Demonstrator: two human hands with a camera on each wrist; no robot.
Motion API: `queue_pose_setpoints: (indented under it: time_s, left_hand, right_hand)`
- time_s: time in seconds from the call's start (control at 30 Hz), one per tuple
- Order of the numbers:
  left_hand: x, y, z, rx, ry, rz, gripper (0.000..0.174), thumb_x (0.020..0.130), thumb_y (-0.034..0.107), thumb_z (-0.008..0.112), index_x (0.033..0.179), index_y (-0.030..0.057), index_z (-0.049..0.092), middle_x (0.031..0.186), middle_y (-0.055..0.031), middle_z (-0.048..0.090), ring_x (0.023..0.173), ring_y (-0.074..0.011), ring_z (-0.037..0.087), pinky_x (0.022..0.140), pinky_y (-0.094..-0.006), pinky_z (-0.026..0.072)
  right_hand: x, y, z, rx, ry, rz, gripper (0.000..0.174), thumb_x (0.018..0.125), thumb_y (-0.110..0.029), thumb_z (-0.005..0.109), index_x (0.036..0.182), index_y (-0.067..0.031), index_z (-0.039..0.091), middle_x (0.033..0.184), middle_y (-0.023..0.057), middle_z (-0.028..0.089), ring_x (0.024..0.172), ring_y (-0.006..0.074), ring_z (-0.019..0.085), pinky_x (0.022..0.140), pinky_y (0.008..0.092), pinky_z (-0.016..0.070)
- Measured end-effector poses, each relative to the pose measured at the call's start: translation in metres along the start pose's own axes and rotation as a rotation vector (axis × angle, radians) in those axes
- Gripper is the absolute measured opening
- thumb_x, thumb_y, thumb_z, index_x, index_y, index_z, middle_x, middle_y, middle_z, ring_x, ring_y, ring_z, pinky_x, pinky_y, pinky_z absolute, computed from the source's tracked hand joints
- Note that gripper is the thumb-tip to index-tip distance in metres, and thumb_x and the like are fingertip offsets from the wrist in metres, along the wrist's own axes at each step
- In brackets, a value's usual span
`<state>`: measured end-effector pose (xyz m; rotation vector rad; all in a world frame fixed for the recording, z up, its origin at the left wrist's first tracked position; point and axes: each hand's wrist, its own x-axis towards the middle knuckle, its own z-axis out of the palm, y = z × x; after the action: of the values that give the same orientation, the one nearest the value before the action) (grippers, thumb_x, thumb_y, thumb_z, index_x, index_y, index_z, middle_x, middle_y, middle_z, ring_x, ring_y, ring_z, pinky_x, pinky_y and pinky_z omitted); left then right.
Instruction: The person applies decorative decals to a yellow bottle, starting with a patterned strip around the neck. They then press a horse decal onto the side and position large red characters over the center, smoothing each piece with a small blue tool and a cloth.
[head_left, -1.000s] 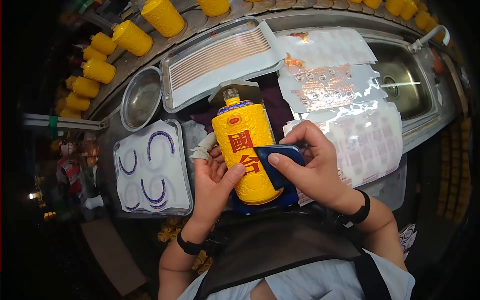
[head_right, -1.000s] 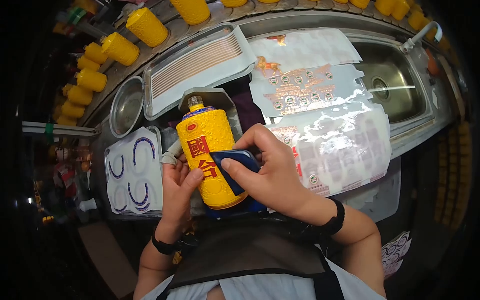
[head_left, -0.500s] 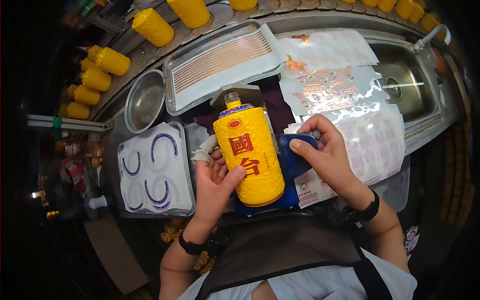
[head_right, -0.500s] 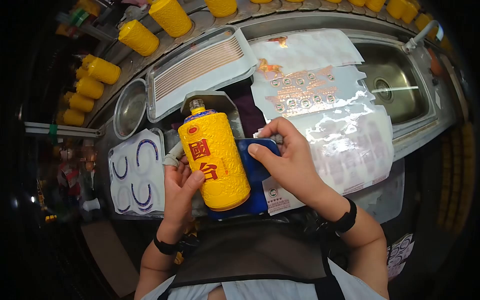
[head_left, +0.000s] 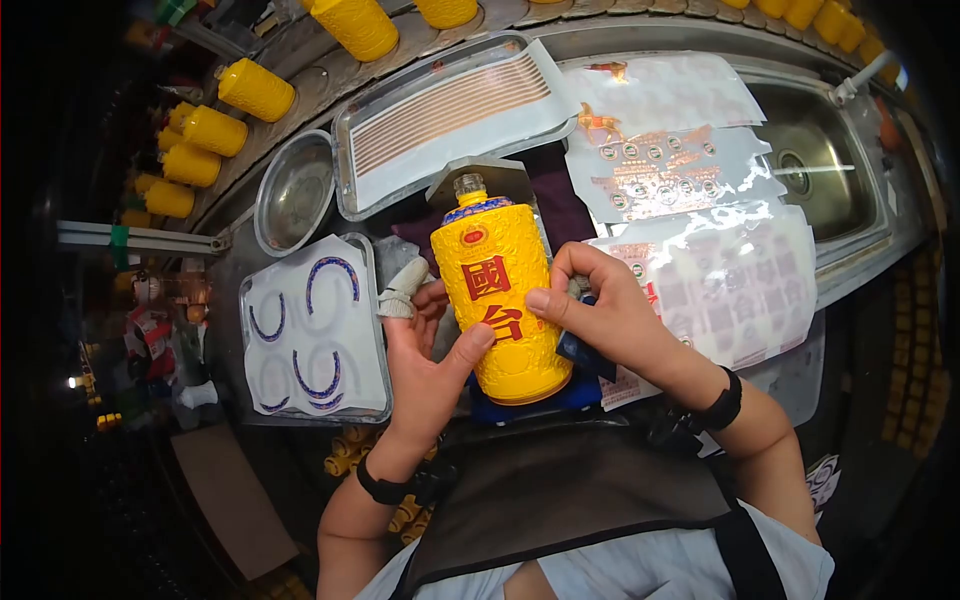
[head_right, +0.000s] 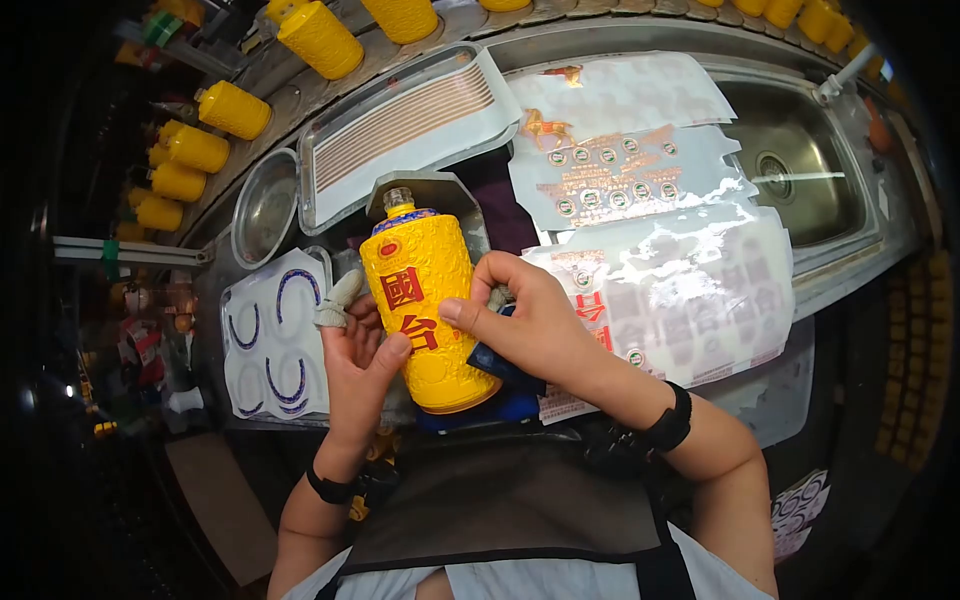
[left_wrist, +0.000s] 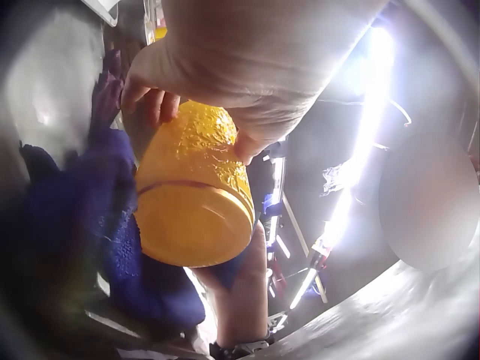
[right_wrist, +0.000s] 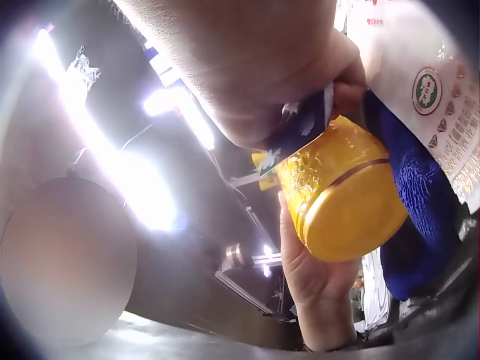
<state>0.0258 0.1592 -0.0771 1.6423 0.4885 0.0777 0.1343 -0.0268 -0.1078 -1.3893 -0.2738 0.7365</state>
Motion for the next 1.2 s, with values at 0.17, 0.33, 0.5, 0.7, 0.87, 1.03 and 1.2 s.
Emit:
queue_pose_setpoints:
  time_s: [0.17, 0.33, 0.5, 0.7, 0.87, 1.03, 1.2]
  left_hand:
    - [-0.006, 0.004, 0.002, 0.335, 0.012, 0.418, 0.063, 0.088, 0.034, 0.073, 0.138, 0.0040, 0.050, 0.142, -0.0163, 0.040, 0.136, -0.0313, 0.037, 0.115, -0.0452, 0.0252]
    - [0.007, 0.030, -0.002, 0.954, -0.185, 0.645, 0.036, 0.091, 0.045, 0.062, 0.113, 0.0200, 0.075, 0.147, -0.0122, 0.039, 0.138, -0.0381, 0.032, 0.116, -0.0583, 0.0148]
    - [0.012, 0.040, 0.001, 1.061, -0.254, 0.720, 0.033, 0.087, 0.041, 0.066, 0.114, 0.0233, 0.074, 0.146, -0.0084, 0.044, 0.140, -0.0355, 0.031, 0.116, -0.0596, 0.0139]
    - [-0.006, 0.033, 0.006, 0.985, -0.319, 0.697, 0.032, 0.087, 0.041, 0.067, 0.115, 0.0265, 0.073, 0.144, -0.0065, 0.047, 0.140, -0.0331, 0.032, 0.117, -0.0592, 0.0121]
    - [-0.011, 0.020, -0.003, 0.896, -0.320, 0.754, 0.031, 0.089, 0.044, 0.064, 0.111, 0.0251, 0.075, 0.145, -0.0093, 0.045, 0.140, -0.0346, 0.031, 0.117, -0.0585, 0.0113]
    - [-0.011, 0.004, -0.020, 0.906, -0.096, 0.647, 0.036, 0.093, 0.045, 0.058, 0.116, 0.0212, 0.073, 0.146, -0.0142, 0.038, 0.139, -0.0372, 0.032, 0.116, -0.0583, 0.0121]
    - [-0.024, -0.010, -0.031, 0.835, -0.067, 0.554, 0.042, 0.095, 0.048, 0.055, 0.121, 0.0193, 0.071, 0.145, -0.0145, 0.038, 0.137, -0.0380, 0.032, 0.116, -0.0578, 0.0120]
  right_hand:
    - [-0.008, 0.000, -0.006, 0.065, 0.010, 0.091, 0.027, 0.089, -0.025, 0.074, 0.081, -0.0044, 0.058, 0.078, -0.0010, 0.059, 0.078, 0.0051, 0.053, 0.070, 0.0220, 0.0433]
    - [-0.013, -0.005, -0.013, 0.151, 0.037, 0.189, 0.023, 0.091, -0.023, 0.071, 0.084, -0.0044, 0.059, 0.078, -0.0028, 0.058, 0.075, 0.0028, 0.051, 0.068, 0.0211, 0.0421]
    - [-0.019, -0.005, -0.018, 0.256, 0.069, 0.247, 0.017, 0.092, -0.019, 0.069, 0.086, -0.0054, 0.060, 0.078, -0.0045, 0.057, 0.074, 0.0004, 0.049, 0.066, 0.0200, 0.0403]
    - [-0.018, -0.015, -0.027, 0.443, 0.145, 0.303, 0.012, 0.087, -0.009, 0.066, 0.095, -0.0045, 0.059, 0.087, -0.0026, 0.059, 0.082, 0.0022, 0.053, 0.070, 0.0205, 0.0435]
    - [-0.020, -0.028, -0.009, 0.055, 0.243, -0.070, 0.036, 0.079, 0.003, 0.066, 0.111, -0.0032, 0.052, 0.100, 0.0028, 0.056, 0.088, 0.0089, 0.058, 0.079, 0.0237, 0.0483]
    - [-0.020, -0.030, -0.005, -0.550, 0.125, -0.590, 0.036, 0.068, 0.005, 0.071, 0.099, -0.0055, 0.060, 0.093, 0.0072, 0.059, 0.085, 0.0236, 0.060, 0.073, 0.0339, 0.0484]
    - [-0.039, -0.024, -0.008, -0.662, -0.069, -0.815, 0.033, 0.060, 0.003, 0.074, 0.089, -0.0078, 0.067, 0.093, 0.0055, 0.065, 0.083, 0.0292, 0.061, 0.072, 0.0395, 0.0487]
